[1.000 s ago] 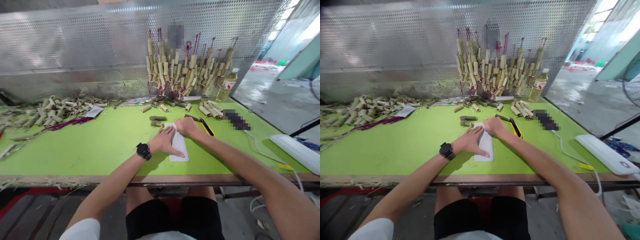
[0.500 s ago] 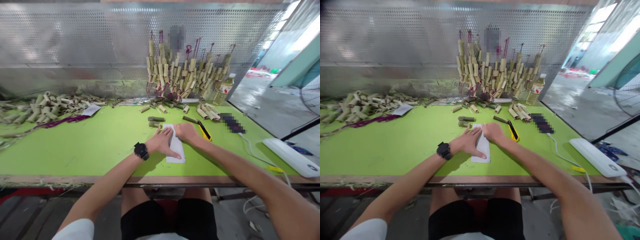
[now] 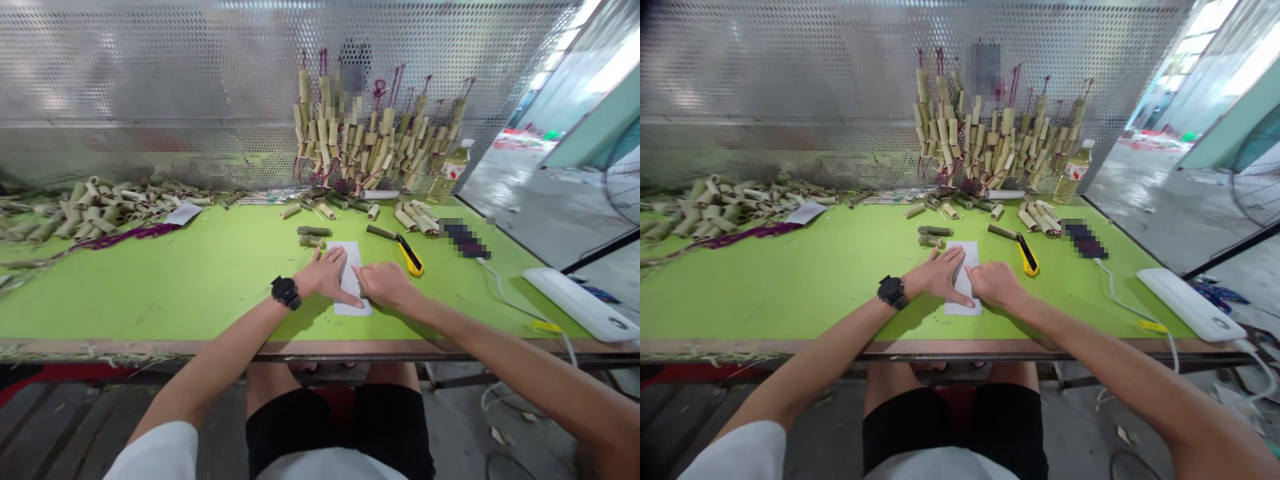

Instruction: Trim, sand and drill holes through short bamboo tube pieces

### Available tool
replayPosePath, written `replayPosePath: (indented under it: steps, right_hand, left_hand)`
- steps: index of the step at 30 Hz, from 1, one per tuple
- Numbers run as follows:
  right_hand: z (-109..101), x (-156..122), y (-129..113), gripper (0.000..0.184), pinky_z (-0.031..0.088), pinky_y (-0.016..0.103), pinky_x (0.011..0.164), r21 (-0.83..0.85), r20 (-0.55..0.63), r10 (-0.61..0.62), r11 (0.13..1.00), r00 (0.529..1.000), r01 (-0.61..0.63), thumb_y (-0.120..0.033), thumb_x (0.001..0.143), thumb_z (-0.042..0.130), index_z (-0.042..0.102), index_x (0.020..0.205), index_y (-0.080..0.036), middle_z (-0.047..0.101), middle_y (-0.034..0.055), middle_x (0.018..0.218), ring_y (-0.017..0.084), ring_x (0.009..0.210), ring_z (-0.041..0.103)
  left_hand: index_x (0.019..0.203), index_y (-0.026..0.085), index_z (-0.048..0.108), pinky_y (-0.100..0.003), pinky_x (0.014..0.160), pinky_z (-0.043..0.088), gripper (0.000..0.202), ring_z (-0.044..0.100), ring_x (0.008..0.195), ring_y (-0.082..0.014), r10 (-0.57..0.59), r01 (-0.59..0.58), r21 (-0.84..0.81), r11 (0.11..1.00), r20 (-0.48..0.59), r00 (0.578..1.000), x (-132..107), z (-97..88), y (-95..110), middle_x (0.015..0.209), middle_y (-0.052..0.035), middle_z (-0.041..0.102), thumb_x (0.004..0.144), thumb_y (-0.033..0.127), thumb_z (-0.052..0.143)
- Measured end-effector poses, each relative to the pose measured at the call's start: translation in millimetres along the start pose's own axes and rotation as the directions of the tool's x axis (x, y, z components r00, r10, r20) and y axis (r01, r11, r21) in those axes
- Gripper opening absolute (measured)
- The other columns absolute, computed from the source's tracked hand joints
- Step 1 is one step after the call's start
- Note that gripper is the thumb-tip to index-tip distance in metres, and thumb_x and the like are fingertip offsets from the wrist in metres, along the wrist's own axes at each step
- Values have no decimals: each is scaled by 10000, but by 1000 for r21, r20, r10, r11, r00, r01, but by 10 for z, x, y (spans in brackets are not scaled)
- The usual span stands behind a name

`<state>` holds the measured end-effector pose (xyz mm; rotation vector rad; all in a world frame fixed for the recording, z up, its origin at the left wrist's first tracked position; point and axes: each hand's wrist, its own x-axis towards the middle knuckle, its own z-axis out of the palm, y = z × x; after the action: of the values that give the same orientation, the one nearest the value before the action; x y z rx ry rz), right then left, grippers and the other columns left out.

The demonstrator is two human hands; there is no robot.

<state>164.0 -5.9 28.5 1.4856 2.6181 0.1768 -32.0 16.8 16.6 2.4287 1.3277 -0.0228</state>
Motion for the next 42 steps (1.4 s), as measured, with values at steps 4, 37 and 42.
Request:
replayPosePath:
  steps: [4,37,42]
  right_hand:
    - [-2,385,127,731,556,389,742,-18,-43,62,998,997,-63,-349,1158,150,833,1071,-102,828,237,985,333,900,807]
    - [181,52,348,813,447,322,591,921,-37,290,382,956,-81,-906,975,209,488,567,-261,519,12,534,176,539,507]
    - [142,20,275,760,487,305,594,958,22,252,271,967,-92,-885,971,318,531,617,-248,589,16,569,184,577,581]
  left_hand:
    - [1770,97,99,-671,1360,-60,1547,48,1719,-434,13,-13,-21,1000,-1,1000,6,16,-17,1829,-228,34,647,1035,599]
    - [1351,165,635,-405,890,516,829,726,1045,-349,230,-243,-30,970,-229,946,-86,-49,180,1164,-159,761,871,840,681]
    - [1281,187,620,-343,724,443,585,675,805,-253,182,-207,-48,977,-308,934,-170,-75,333,942,-68,738,1026,705,528]
